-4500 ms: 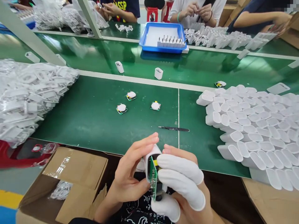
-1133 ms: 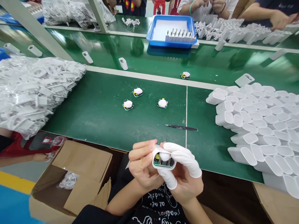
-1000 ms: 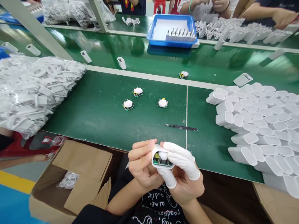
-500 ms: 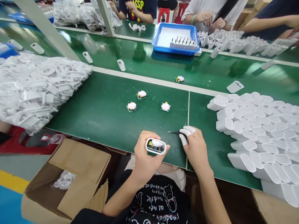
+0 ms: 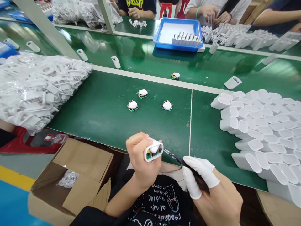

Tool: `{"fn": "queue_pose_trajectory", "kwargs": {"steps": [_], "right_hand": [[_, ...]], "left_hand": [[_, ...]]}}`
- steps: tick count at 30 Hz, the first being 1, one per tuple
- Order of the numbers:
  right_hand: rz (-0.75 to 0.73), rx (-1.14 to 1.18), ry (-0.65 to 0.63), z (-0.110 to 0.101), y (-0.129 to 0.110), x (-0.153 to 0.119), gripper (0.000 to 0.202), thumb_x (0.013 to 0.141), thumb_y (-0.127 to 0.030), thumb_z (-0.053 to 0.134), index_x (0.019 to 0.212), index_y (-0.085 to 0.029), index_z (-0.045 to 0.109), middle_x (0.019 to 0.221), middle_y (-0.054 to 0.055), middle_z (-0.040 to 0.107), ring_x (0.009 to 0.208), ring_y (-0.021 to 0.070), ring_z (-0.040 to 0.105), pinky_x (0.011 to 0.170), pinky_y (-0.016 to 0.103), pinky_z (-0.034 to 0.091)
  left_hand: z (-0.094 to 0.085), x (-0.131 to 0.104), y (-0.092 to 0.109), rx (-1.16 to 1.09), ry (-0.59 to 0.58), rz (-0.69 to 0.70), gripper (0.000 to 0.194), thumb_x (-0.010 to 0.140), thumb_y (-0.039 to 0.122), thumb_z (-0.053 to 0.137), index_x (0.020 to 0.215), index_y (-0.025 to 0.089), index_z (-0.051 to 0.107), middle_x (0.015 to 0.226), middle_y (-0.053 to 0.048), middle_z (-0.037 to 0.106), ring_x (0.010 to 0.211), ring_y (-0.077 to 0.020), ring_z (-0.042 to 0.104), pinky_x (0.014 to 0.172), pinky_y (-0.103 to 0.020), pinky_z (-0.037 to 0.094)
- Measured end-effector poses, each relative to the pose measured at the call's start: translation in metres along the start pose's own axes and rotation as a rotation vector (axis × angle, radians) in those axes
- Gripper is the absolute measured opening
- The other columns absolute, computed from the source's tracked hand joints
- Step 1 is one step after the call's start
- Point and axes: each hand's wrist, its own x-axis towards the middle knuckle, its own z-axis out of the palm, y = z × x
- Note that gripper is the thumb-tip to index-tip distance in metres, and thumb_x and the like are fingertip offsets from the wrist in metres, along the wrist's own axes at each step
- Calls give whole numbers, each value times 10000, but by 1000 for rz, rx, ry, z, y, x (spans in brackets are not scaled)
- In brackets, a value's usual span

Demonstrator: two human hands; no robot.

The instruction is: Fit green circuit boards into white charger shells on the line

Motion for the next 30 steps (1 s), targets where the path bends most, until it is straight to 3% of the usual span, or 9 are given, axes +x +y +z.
{"fn": "queue_pose_trajectory", "kwargs": {"steps": [7, 18, 24, 30], "right_hand": [[-69, -69, -2, 0, -7, 2, 109, 936, -122, 603, 1026, -88, 653, 816, 96, 744, 718, 166, 707, 686, 274, 578], [-88, -192, -36, -2, -18, 7, 125, 937, -121, 599, 989, -32, 670, 752, 127, 734, 626, 193, 690, 588, 308, 539], [-53, -205, -13, 2, -16, 10, 125, 945, -124, 596, 1020, -48, 660, 768, 107, 729, 656, 187, 678, 610, 302, 527], [-90, -107, -27, 0, -4, 14, 120, 927, -111, 624, 1009, -39, 673, 802, 111, 728, 682, 169, 649, 631, 281, 510]], "left_hand": [[1, 1, -1, 86, 58, 100, 363, 760, -2, 715, 978, 221, 530, 974, -11, 450, 894, -155, 557, 766, -297, 524], [4, -3, -6, 123, 12, 150, 324, 790, -4, 659, 996, 226, 560, 996, -28, 433, 911, -166, 541, 783, -299, 520], [3, 1, -4, 79, -70, 70, 333, 791, 0, 651, 1031, 212, 560, 944, -22, 481, 835, -147, 541, 722, -271, 504], [-6, 3, -2, -44, -220, -68, 389, 760, 37, 665, 1096, 190, 542, 966, -31, 539, 884, -160, 563, 740, -274, 513]]}}
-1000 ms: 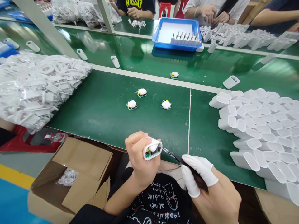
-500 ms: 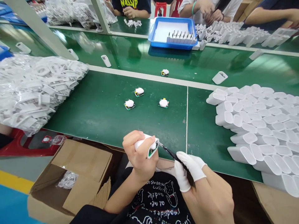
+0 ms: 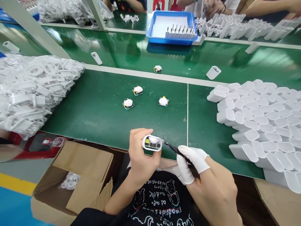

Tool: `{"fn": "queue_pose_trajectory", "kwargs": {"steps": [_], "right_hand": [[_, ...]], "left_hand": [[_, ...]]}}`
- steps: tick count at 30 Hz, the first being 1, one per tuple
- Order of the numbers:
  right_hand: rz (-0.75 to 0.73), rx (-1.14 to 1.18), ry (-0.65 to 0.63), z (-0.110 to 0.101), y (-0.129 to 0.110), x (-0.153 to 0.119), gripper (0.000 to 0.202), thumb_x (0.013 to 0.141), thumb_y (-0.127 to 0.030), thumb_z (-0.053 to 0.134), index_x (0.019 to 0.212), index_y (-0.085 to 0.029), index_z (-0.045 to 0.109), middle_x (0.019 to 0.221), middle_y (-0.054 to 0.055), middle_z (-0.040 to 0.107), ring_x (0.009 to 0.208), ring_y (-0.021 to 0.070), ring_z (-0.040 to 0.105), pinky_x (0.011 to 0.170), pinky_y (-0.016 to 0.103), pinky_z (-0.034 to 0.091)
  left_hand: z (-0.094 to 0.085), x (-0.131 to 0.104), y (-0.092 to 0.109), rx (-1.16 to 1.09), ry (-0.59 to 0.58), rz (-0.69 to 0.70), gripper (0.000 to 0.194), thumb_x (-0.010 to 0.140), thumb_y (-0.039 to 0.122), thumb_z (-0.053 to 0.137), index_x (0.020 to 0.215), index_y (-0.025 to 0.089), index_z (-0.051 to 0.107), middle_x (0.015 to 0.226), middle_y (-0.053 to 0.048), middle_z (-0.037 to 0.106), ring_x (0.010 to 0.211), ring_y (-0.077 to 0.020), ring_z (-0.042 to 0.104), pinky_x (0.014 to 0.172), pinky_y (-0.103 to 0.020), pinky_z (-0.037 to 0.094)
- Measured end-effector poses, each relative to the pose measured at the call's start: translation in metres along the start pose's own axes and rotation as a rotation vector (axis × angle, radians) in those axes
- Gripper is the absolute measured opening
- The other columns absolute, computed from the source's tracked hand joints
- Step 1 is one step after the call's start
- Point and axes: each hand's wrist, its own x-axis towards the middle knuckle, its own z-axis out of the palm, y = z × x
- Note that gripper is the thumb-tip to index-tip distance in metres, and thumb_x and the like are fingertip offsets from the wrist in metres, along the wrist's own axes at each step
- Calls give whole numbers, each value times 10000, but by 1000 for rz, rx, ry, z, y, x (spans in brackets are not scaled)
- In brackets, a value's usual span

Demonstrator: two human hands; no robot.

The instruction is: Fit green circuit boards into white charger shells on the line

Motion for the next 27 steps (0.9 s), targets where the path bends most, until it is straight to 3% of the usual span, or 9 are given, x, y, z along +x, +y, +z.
{"fn": "queue_pose_trajectory", "kwargs": {"steps": [12, 18, 20, 23, 27], "right_hand": [[28, 104, 37, 3, 2, -10, 103, 938, -123, 616, 1023, -89, 664, 850, 74, 738, 805, 122, 695, 784, 216, 550], [-43, 141, 56, -4, 7, -8, 105, 922, -117, 633, 1020, -142, 663, 866, 43, 754, 815, 130, 720, 795, 218, 571], [7, 122, 98, -3, 15, -10, 94, 930, -146, 628, 1008, -178, 670, 863, 22, 761, 774, 129, 724, 758, 220, 580], [130, 20, 138, 18, 37, -17, 94, 942, -168, 603, 1000, -196, 671, 863, 31, 758, 736, 158, 714, 676, 258, 585], [110, -94, 51, 58, 58, -25, 157, 957, -175, 548, 1027, -112, 674, 843, 127, 737, 779, 258, 671, 653, 385, 593]], "left_hand": [[-3, -12, 10, -255, -76, -168, 502, 744, 36, 661, 1193, 203, 511, 976, -14, 484, 875, -143, 535, 725, -266, 521], [-6, -12, 11, -331, -106, -138, 545, 729, 24, 659, 1223, 196, 504, 986, -14, 487, 896, -141, 532, 770, -261, 497], [-6, -12, 11, -355, -102, -140, 562, 726, 18, 660, 1234, 196, 499, 990, -13, 481, 893, -138, 534, 776, -259, 494], [-4, -12, 10, -381, -72, -166, 598, 727, -5, 651, 1260, 210, 487, 984, -7, 475, 893, -129, 537, 779, -246, 489], [3, -16, 8, -419, -76, -217, 613, 753, 12, 651, 1295, 234, 471, 982, -5, 479, 898, -128, 538, 778, -244, 492]]}}
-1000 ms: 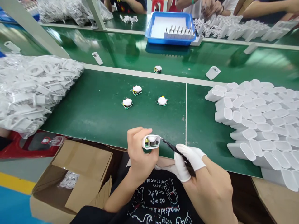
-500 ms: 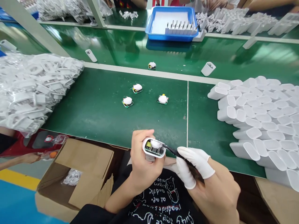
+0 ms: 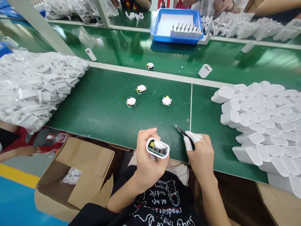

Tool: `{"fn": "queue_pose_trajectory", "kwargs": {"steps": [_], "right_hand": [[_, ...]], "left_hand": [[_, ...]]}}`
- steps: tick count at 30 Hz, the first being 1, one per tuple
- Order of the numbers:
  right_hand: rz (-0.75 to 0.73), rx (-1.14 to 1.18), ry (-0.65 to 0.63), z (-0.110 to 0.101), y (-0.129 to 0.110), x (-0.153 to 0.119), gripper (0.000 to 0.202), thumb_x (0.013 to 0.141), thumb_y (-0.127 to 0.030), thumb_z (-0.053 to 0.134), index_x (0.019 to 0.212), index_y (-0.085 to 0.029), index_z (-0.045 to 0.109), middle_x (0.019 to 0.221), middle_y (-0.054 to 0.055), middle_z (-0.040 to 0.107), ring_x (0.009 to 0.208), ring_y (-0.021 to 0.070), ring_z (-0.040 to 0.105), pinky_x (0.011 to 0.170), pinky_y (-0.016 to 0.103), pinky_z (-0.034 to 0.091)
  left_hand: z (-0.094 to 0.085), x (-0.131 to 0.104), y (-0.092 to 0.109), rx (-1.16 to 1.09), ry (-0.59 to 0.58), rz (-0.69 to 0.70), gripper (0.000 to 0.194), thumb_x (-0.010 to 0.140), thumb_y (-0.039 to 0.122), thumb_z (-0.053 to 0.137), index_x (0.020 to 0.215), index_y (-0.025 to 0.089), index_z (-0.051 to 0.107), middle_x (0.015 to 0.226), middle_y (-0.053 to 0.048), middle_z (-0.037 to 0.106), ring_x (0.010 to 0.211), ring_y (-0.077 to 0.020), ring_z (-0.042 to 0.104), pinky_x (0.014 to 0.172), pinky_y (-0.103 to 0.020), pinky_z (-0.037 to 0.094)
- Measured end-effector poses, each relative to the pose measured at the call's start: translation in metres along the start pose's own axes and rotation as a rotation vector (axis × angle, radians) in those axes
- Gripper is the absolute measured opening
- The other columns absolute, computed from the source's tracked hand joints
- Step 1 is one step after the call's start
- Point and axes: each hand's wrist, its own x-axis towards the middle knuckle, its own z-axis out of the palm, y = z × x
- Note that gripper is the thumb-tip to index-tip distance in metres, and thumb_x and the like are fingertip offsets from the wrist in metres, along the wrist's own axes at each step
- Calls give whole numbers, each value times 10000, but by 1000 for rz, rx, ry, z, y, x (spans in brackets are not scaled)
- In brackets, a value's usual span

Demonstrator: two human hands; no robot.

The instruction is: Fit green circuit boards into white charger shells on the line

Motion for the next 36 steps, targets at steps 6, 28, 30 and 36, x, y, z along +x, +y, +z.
{"fn": "queue_pose_trajectory", "kwargs": {"steps": [6, 28, 30, 36], "right_hand": [[-10, 562, 9, -13, -40, 8, 292, 909, -243, 661, 1172, -124, 625, 1181, 164, 679, 1094, 261, 638, 889, 441, 591], [-5, 594, 61, -28, -62, 5, 312, 869, -113, 667, 1166, -192, 612, 1078, 95, 674, 982, 231, 678, 719, 366, 637], [-11, 600, 37, -27, -61, 6, 291, 873, -113, 655, 1148, -193, 604, 1068, 90, 672, 972, 225, 678, 723, 366, 637], [78, 794, -21, -17, -54, 6, 371, 864, -174, 682, 1208, -229, 557, 1052, 78, 684, 959, 222, 697, 788, 404, 649]], "left_hand": [[7, -4, -5, -4, 15, -30, 582, 783, 72, 668, 1301, 261, 479, 982, -2, 487, 879, -127, 542, 767, -249, 490], [9, -11, 6, 227, -74, 235, 524, 913, 193, 591, 1403, 165, 407, 1068, -82, 532, 946, -168, 560, 782, -291, 569], [8, -9, 6, 251, -89, 250, 522, 905, 152, 583, 1396, 165, 406, 1084, -86, 537, 961, -167, 560, 791, -287, 566], [10, -10, -2, 140, -100, 128, 522, 881, 228, 633, 1361, 212, 430, 973, -41, 514, 846, -157, 559, 717, -292, 551]]}}
